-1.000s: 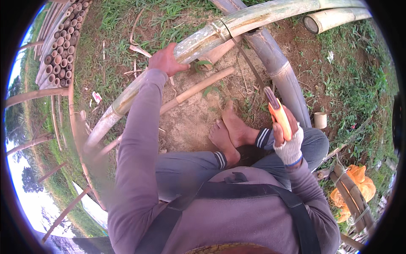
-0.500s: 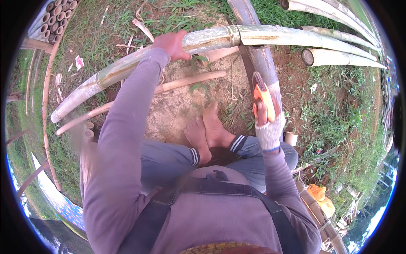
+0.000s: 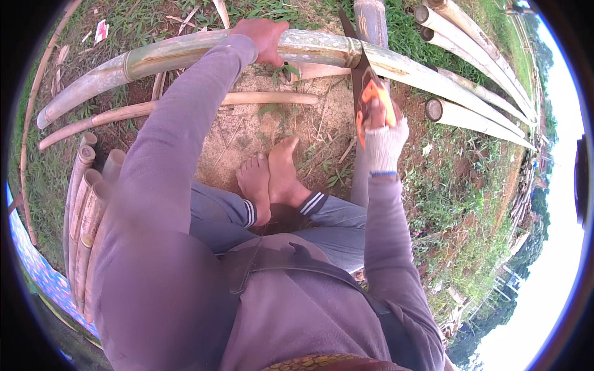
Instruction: The person sits on the ground and uses a hand saw to cut long bamboo poles into shorter sections. They position each pole on a support log, saw through it, and then move the cut pieces aside.
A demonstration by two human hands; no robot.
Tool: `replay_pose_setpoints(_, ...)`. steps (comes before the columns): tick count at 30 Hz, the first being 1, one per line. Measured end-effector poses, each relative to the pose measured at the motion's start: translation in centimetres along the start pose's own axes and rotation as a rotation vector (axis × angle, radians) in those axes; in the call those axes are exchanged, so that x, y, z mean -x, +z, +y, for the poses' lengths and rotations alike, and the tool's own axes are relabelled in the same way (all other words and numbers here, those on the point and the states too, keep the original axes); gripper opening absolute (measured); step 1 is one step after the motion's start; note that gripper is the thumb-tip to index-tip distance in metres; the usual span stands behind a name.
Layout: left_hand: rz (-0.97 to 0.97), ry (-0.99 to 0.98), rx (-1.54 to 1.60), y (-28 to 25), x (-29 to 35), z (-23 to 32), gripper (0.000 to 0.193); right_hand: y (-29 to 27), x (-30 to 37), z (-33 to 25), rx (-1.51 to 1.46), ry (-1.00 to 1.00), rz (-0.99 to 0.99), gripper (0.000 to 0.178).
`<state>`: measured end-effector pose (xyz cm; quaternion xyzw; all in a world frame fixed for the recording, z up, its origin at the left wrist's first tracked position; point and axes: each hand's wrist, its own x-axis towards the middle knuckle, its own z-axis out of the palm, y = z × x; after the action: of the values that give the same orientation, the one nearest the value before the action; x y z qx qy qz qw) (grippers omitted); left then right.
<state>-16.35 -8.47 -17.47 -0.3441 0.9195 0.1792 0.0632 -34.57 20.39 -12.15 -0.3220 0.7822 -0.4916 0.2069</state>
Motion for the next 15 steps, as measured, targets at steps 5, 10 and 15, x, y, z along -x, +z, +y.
replay_pose_setpoints(5, -0.02, 0.013, 0.029, 1.1, 0.1, -1.0, 0.088, -8.4, 13.7, -2.2, 0.088, -0.013, 0.079, 0.055)
replay_pose_setpoints(10, -0.018, 0.022, 0.008, 0.6, 0.1, -0.1, 0.084, -4.0, 4.9, -0.4, -0.074, 0.181, 0.018, 0.045)
replay_pose_setpoints(15, -0.059, 0.004, 0.031, 0.7, 0.4, 0.8, 0.085, 1.2, -5.7, -0.3, 0.099, -0.003, -0.023, 0.028)
